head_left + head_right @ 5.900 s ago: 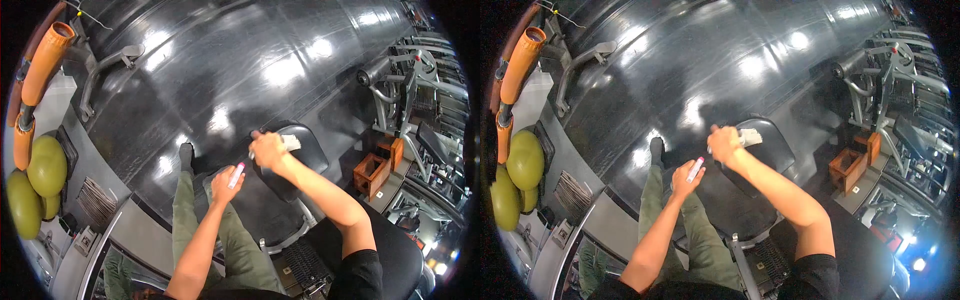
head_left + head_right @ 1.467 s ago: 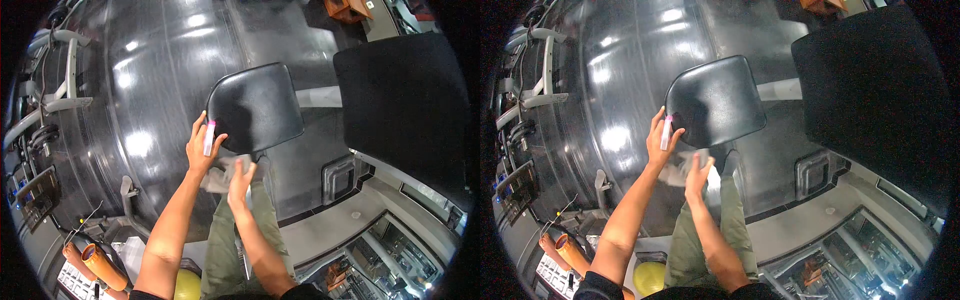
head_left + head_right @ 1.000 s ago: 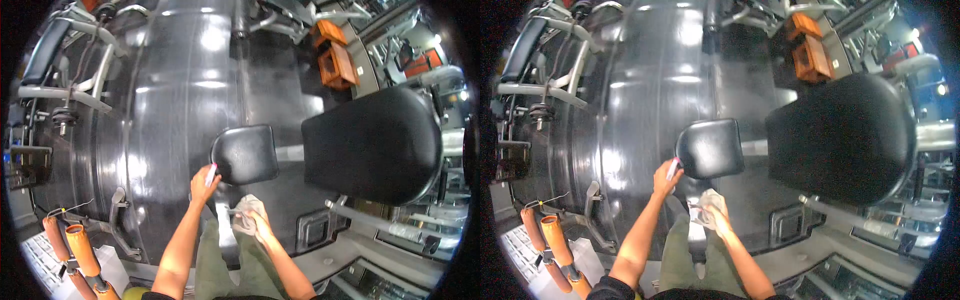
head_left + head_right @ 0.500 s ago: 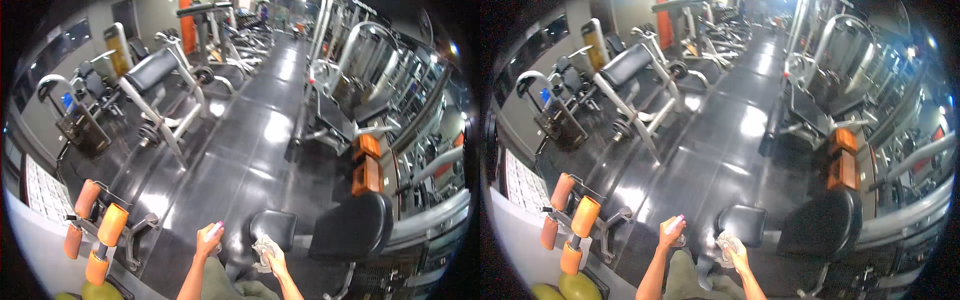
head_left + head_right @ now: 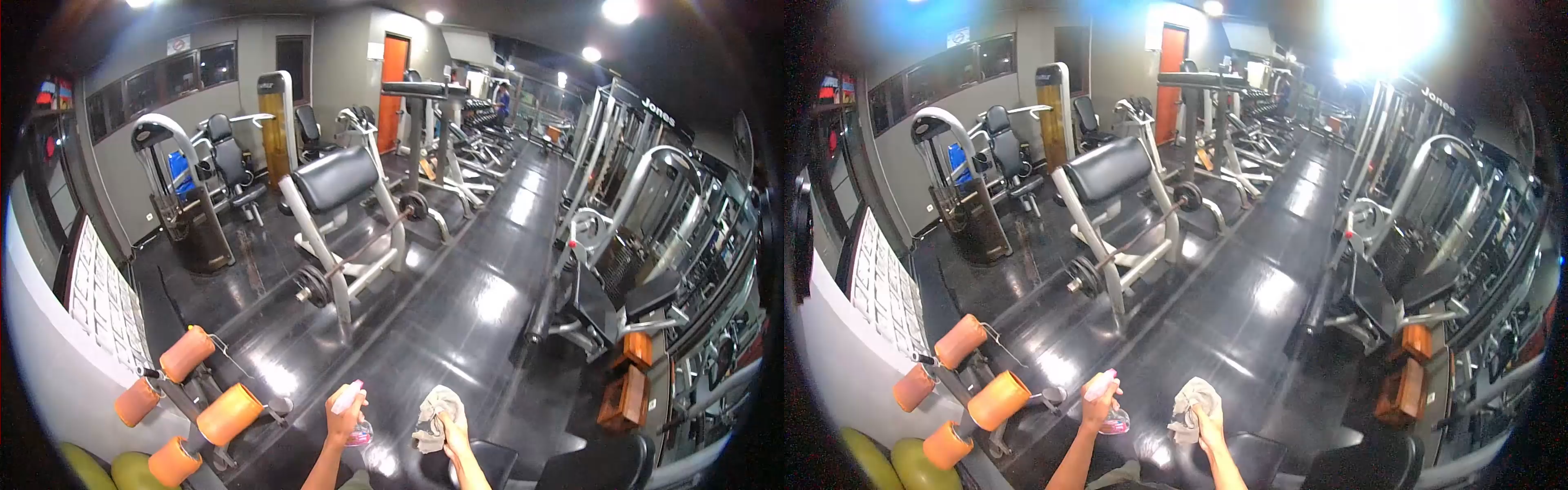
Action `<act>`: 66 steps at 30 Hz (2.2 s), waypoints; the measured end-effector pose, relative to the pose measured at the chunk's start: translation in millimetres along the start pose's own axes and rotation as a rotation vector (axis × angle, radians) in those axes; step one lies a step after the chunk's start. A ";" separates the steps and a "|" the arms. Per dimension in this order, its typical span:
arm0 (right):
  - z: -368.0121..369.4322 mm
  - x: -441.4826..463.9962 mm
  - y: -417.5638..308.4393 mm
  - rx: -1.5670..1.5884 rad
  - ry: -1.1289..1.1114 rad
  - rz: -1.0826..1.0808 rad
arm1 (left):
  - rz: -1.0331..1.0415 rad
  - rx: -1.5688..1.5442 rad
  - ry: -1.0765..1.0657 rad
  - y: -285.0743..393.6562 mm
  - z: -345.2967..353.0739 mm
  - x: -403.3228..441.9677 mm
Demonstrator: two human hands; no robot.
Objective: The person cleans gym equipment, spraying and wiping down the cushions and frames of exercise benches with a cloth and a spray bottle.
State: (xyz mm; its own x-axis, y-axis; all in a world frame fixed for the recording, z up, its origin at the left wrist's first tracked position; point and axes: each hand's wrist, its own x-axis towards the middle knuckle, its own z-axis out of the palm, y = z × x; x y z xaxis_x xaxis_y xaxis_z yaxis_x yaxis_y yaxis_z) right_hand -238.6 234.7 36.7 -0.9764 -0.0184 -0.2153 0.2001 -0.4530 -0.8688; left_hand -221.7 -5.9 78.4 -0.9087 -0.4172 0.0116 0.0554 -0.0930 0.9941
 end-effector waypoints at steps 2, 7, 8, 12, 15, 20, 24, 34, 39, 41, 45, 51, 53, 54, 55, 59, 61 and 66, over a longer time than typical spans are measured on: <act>27.9 30.2 -4.4 0.018 0.035 0.036 | 0.010 -0.028 -0.035 6.5 -18.7 27.3; 88.4 94.5 -18.4 0.012 -0.068 -0.046 | 0.021 0.004 -0.072 28.7 -58.9 101.7; 99.0 105.6 -20.1 0.009 -0.066 -0.071 | 0.040 0.017 -0.067 31.0 -65.3 116.8; 126.5 157.8 -27.5 -0.040 -0.026 -0.088 | 0.112 0.036 -0.040 45.2 -76.8 175.3; 149.3 191.7 -42.4 -0.025 0.009 -0.063 | 0.178 0.069 -0.019 38.3 -80.9 215.8; 157.1 286.6 -44.6 0.044 -0.044 0.034 | 0.181 0.044 0.110 43.9 -67.0 293.0; 176.0 378.7 -50.4 -0.023 -0.162 0.056 | 0.188 0.044 0.187 46.4 -52.9 361.5; 304.6 536.5 -65.7 -0.042 -0.485 0.117 | 0.231 0.080 0.367 58.5 -34.3 486.8; 359.2 585.3 -40.5 -0.159 -0.451 0.106 | 0.172 0.175 0.407 51.1 -55.9 538.9; 376.8 604.4 -36.4 -0.163 -0.517 0.114 | 0.139 0.141 0.410 48.2 -65.6 566.0; 404.9 646.3 -37.2 -0.176 -0.534 0.133 | 0.080 0.048 0.423 56.9 -88.9 635.0; 443.0 695.0 -41.7 -0.202 -0.486 0.195 | 0.109 0.092 0.396 60.4 -128.1 726.0; 455.0 701.6 -38.4 -0.247 -0.428 0.175 | 0.102 0.083 0.402 56.2 -140.6 751.8; 457.9 705.4 -37.6 -0.313 -0.418 0.120 | 0.100 0.084 0.411 54.9 -143.8 762.5; 459.6 707.9 -37.2 -0.375 -0.406 0.067 | 0.090 0.074 0.409 55.3 -145.0 770.7; 474.1 723.3 -46.8 -0.444 -0.421 0.078 | 0.113 0.092 0.453 56.9 -154.1 802.7; 483.8 737.5 -49.9 -0.452 -0.429 0.095 | 0.085 0.088 0.436 50.2 -156.9 814.8; 520.4 787.3 -48.0 -0.537 -0.548 0.063 | 0.031 0.143 0.500 49.6 -152.8 830.5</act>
State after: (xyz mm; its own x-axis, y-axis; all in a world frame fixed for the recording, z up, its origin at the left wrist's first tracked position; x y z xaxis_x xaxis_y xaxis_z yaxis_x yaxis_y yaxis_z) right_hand -1059.3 -221.8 141.0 -0.8348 -0.5321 -0.1411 0.1320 0.0553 -0.9897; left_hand -910.4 -495.1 120.9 -0.5968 -0.8021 0.0229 -0.0098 0.0358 0.9993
